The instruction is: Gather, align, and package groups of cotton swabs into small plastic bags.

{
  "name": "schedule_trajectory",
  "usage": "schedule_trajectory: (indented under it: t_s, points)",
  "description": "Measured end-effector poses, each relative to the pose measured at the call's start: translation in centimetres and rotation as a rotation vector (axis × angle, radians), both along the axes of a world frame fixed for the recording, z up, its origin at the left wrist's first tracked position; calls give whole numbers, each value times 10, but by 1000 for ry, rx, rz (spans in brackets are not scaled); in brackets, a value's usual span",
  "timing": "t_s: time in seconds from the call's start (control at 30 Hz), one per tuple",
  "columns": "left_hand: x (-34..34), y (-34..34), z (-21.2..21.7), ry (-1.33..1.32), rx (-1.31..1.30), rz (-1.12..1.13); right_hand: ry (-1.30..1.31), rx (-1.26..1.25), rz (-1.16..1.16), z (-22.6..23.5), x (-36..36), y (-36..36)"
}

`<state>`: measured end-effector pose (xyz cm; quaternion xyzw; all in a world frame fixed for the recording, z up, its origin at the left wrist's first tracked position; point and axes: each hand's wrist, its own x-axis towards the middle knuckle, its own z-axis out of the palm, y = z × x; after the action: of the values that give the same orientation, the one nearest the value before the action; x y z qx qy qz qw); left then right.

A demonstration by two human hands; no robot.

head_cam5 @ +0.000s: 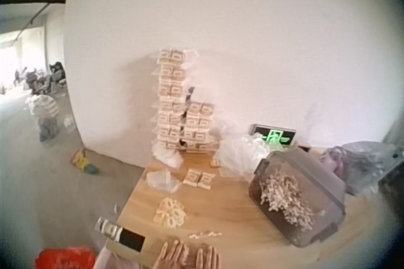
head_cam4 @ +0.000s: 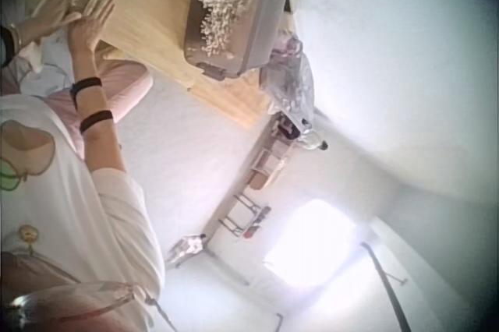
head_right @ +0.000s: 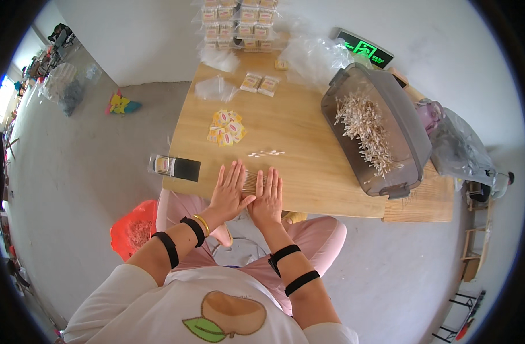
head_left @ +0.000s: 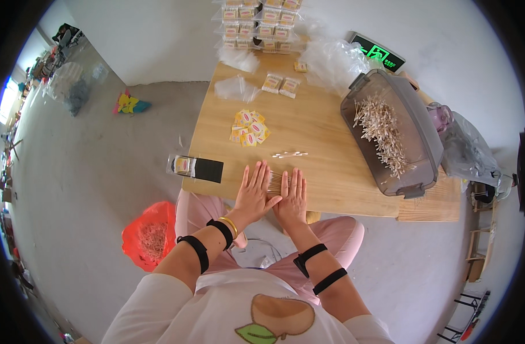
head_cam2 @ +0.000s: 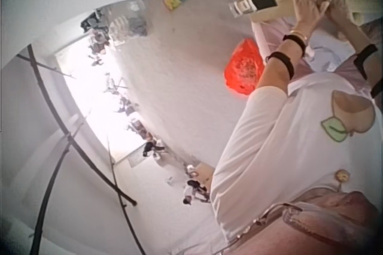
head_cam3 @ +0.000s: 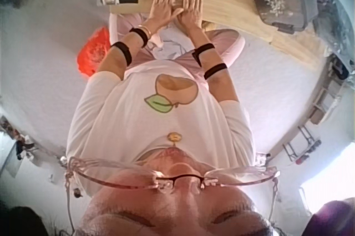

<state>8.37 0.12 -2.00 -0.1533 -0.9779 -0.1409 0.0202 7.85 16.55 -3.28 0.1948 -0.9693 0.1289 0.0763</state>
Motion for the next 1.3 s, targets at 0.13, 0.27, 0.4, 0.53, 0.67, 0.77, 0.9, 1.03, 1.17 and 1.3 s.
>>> schedule_trajectory:
  t_s: [0.13,0.27,0.4,0.53,0.67,0.77,0.9,1.03,1.17,1.3]
  points:
    - [-1,-1,3,-4,6,11,-7,11,-14,1,-1,-1]
    - [-8,-4,11,4,174,-81,-36,19,-12,6,0,-2]
    - [-9,-4,9,-36,13,-185,-73,-19,-8,15,2,2]
    - [-8,-4,10,0,-7,-156,-145,-117,-19,23,5,16]
    - [-8,12,24,38,-76,-215,-113,-269,-36,24,4,51]
    - [-10,15,17,34,-207,-233,-91,-278,-53,22,2,54]
    - [-19,15,23,41,-331,-265,-69,-243,-77,19,2,52]
    - [-16,12,17,14,-202,-268,-60,-228,-70,19,3,50]
    - [-17,11,17,34,-151,-209,-83,-230,-72,24,3,50]
    - [-18,-4,19,12,-96,-86,-82,-207,-12,29,4,37]
